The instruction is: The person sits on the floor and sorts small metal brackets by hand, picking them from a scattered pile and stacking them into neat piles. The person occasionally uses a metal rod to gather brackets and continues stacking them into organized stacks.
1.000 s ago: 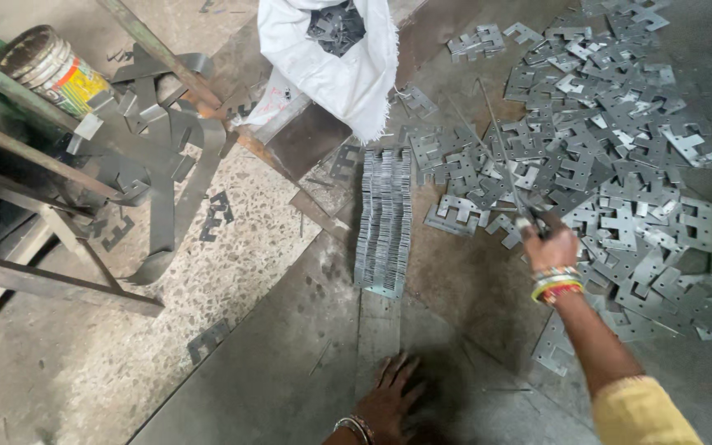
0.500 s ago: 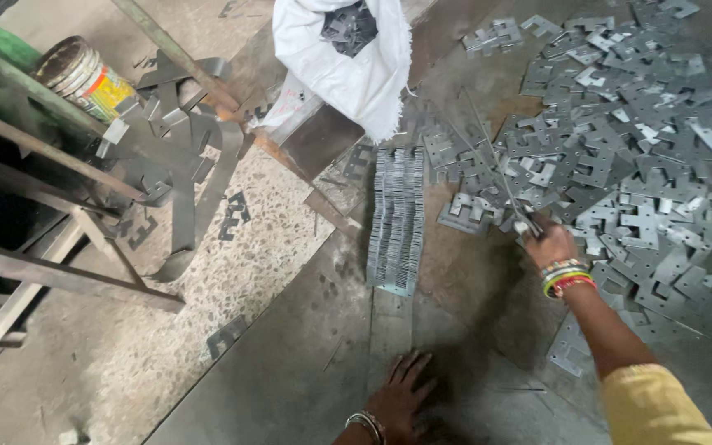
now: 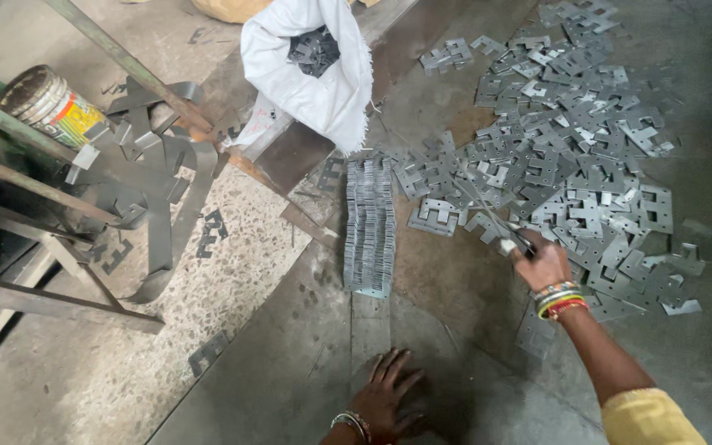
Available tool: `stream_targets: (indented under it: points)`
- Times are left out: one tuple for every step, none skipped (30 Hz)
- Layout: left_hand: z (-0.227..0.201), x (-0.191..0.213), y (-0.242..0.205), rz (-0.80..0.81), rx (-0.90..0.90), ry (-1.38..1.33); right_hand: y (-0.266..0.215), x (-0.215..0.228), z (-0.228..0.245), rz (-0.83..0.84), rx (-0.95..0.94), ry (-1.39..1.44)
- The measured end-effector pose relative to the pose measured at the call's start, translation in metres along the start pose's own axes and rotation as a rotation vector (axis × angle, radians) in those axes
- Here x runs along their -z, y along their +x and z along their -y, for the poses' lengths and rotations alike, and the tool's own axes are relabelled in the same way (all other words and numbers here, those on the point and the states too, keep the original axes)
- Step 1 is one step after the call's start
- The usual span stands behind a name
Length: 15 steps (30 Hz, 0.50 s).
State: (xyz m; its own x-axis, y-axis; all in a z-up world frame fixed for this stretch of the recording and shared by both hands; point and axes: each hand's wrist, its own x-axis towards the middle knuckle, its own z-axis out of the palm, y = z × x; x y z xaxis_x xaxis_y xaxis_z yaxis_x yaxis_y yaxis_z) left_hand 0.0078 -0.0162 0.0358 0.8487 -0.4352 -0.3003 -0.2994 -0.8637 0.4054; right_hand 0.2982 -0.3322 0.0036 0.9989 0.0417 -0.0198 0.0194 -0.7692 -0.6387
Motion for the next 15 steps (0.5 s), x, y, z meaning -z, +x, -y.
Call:
stream_targets:
  points:
    - [0.0,0.001,0.001,0.005,-0.02,0.061,0.01,-0.008,0.012,-0.046,0.055,0.04]
    - [0.0,0.001,0.001,0.011,-0.039,0.122,0.02,-0.016,0.023,-0.091,0.109,0.08]
    - [-0.001,0.001,-0.001,0.009,-0.015,0.072,0.026,-0.021,0.03,-0.134,0.159,0.119]
    - [-0.002,0.001,-0.003,0.006,0.01,0.021,0.031,-0.024,0.034,-0.077,0.104,0.112]
    - [-0.003,0.001,-0.003,0.002,0.03,-0.03,0.035,-0.021,0.031,-0.023,0.047,0.101]
    - [-0.005,0.001,-0.005,0.006,0.033,-0.035,0.035,-0.019,0.028,0.031,-0.01,0.09]
    - [-0.006,0.003,-0.004,0.003,0.033,-0.039,0.034,-0.01,0.018,0.063,-0.022,0.071]
    - [-0.008,0.005,-0.004,0.001,0.032,-0.044,0.03,0.002,0.002,0.096,-0.033,0.052]
    - [-0.008,0.008,-0.004,-0.011,0.031,-0.023,0.024,0.01,-0.013,0.08,-0.04,0.015]
    - [-0.009,0.01,-0.005,-0.022,0.029,-0.002,0.015,0.016,-0.031,0.064,-0.046,-0.022]
    - [-0.011,0.009,-0.006,-0.026,0.022,0.015,-0.001,0.023,-0.055,0.089,-0.083,-0.042]
    - [-0.013,0.009,-0.007,-0.01,0.039,-0.007,-0.017,0.026,-0.079,0.114,-0.121,-0.061]
    - [-0.013,0.01,-0.005,0.006,0.05,-0.025,-0.031,0.026,-0.099,0.159,-0.198,-0.039]
    - [-0.014,0.012,-0.004,0.022,0.06,-0.042,-0.047,0.025,-0.117,0.203,-0.275,-0.016]
    - [-0.015,0.013,-0.004,0.009,0.052,-0.022,-0.071,0.026,-0.136,0.082,-0.115,-0.007]
